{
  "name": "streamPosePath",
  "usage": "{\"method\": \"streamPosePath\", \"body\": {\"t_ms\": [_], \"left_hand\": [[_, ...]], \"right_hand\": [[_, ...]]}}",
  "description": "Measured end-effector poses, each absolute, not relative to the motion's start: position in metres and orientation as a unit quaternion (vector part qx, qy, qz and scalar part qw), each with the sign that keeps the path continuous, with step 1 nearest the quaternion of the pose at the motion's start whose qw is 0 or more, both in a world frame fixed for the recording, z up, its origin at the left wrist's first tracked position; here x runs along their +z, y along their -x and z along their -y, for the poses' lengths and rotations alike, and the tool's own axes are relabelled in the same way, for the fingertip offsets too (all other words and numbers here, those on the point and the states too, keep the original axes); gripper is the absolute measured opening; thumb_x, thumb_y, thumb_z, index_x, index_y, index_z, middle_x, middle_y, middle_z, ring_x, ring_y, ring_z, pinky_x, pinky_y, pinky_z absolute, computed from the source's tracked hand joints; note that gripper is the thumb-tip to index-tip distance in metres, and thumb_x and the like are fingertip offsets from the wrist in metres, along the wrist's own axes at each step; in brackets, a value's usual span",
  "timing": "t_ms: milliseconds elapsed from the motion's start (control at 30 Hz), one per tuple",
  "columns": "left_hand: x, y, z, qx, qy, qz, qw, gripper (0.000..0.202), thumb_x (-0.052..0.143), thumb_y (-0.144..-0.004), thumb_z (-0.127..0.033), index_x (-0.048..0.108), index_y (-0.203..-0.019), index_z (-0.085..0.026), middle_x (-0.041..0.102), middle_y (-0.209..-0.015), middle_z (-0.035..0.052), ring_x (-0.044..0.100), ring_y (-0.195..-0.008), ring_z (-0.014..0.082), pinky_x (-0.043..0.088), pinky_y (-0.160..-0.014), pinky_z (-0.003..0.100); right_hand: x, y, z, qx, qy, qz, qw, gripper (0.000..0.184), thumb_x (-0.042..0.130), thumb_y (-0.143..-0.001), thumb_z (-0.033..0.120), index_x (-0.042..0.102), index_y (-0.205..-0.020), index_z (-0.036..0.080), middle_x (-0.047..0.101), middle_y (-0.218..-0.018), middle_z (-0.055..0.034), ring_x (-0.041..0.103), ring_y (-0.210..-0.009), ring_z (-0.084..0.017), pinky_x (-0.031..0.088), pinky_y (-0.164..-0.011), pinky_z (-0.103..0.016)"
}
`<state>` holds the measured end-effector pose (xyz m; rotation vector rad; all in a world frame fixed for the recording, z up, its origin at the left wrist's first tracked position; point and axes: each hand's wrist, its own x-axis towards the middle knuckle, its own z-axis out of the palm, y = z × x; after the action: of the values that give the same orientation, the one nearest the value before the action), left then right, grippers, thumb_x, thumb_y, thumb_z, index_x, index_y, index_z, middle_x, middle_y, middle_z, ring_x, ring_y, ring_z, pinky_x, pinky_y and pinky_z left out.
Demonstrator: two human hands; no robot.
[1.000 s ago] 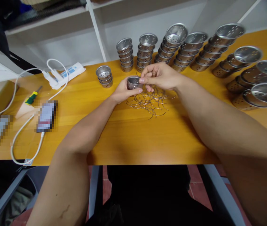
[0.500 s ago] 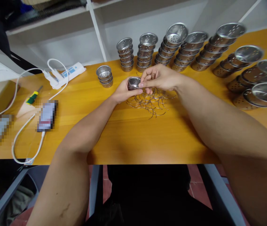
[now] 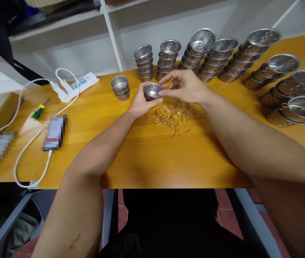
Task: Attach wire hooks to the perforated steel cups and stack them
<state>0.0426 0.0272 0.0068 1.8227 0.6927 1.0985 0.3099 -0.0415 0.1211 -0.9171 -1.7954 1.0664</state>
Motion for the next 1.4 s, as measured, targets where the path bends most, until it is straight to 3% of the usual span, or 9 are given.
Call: {"method": "streamPosePath", "body": {"t_ms": [200,333,433,567,800,900,1033,1233,1400], "left_hand": [[0.006,-0.039,-0.032,0.456,-0.736,-0.293,0.406,0.115,0.113,-0.090,-0.067,0.045,-0.177,-0.032,0.067,-0.173,0.0183,0.065,-0.177,0.0464,0.048,-0.157,0.080],[0.005,-0.040,-0.032,0.453,-0.743,-0.280,0.406,0.116,0.110,-0.092,-0.072,0.044,-0.180,-0.034,0.065,-0.174,0.0180,0.059,-0.182,0.0480,0.042,-0.159,0.082],[0.004,-0.041,-0.033,0.451,-0.748,-0.270,0.406,0.118,0.108,-0.093,-0.077,0.043,-0.181,-0.035,0.063,-0.175,0.0181,0.057,-0.184,0.0483,0.042,-0.160,0.082],[0.006,-0.042,-0.031,0.453,-0.748,-0.257,0.411,0.119,0.109,-0.092,-0.080,0.043,-0.180,-0.036,0.065,-0.174,0.0164,0.059,-0.181,0.0475,0.043,-0.159,0.081],[0.023,-0.045,-0.014,0.449,-0.751,-0.283,0.394,0.108,0.109,-0.099,-0.068,0.051,-0.182,-0.030,0.068,-0.168,0.0156,0.068,-0.173,0.0416,0.054,-0.154,0.070],[0.027,-0.046,-0.009,0.455,-0.742,-0.280,0.405,0.103,0.111,-0.100,-0.063,0.054,-0.180,-0.031,0.070,-0.164,0.0146,0.071,-0.169,0.0411,0.055,-0.153,0.072],[0.028,-0.046,-0.009,0.453,-0.740,-0.283,0.409,0.105,0.113,-0.098,-0.063,0.054,-0.179,-0.031,0.073,-0.162,0.0143,0.072,-0.169,0.0419,0.055,-0.153,0.075],[0.018,-0.045,-0.018,0.476,-0.736,-0.270,0.399,0.107,0.114,-0.092,-0.070,0.055,-0.172,-0.030,0.073,-0.162,0.0152,0.078,-0.159,0.0408,0.058,-0.151,0.076],[0.006,-0.047,-0.024,0.469,-0.758,-0.247,0.380,0.113,0.109,-0.089,-0.079,0.050,-0.171,-0.029,0.068,-0.163,0.0158,0.078,-0.155,0.0395,0.062,-0.144,0.068]], "right_hand": [[0.117,-0.311,0.036,0.243,0.377,0.798,0.403,0.047,0.102,-0.107,0.070,0.097,-0.127,0.029,0.088,-0.136,-0.0136,0.079,-0.103,-0.030,0.074,-0.100,-0.055],[0.112,-0.309,0.037,0.208,0.392,0.807,0.390,0.024,0.092,-0.114,0.053,0.098,-0.119,0.030,0.090,-0.140,-0.0160,0.085,-0.130,-0.039,0.076,-0.116,-0.061],[0.112,-0.307,0.039,0.205,0.407,0.811,0.367,0.018,0.090,-0.114,0.044,0.099,-0.122,0.030,0.090,-0.144,-0.0166,0.085,-0.138,-0.042,0.074,-0.125,-0.066],[0.113,-0.304,0.042,0.215,0.411,0.820,0.336,0.020,0.088,-0.116,0.045,0.099,-0.120,0.029,0.088,-0.146,-0.0165,0.084,-0.141,-0.044,0.069,-0.134,-0.069],[0.107,-0.297,0.045,0.268,0.386,0.815,0.340,0.042,0.082,-0.118,0.070,0.094,-0.104,0.032,0.082,-0.131,-0.0135,0.077,-0.136,-0.041,0.064,-0.140,-0.070],[0.104,-0.293,0.044,0.281,0.384,0.812,0.337,0.052,0.079,-0.119,0.077,0.088,-0.096,0.031,0.076,-0.121,-0.0126,0.074,-0.132,-0.039,0.065,-0.138,-0.066],[0.103,-0.290,0.045,0.283,0.379,0.817,0.330,0.052,0.076,-0.121,0.074,0.088,-0.097,0.029,0.071,-0.121,-0.0138,0.074,-0.133,-0.040,0.064,-0.138,-0.067],[0.107,-0.291,0.050,0.274,0.389,0.811,0.340,0.049,0.092,-0.111,0.078,0.097,-0.124,0.031,0.079,-0.135,-0.0157,0.078,-0.128,-0.042,0.068,-0.132,-0.070],[0.106,-0.289,0.052,0.203,0.401,0.816,0.364,0.069,0.108,-0.098,0.070,0.088,-0.150,0.029,0.079,-0.151,-0.0196,0.072,-0.153,-0.053,0.062,-0.140,-0.076]]}}
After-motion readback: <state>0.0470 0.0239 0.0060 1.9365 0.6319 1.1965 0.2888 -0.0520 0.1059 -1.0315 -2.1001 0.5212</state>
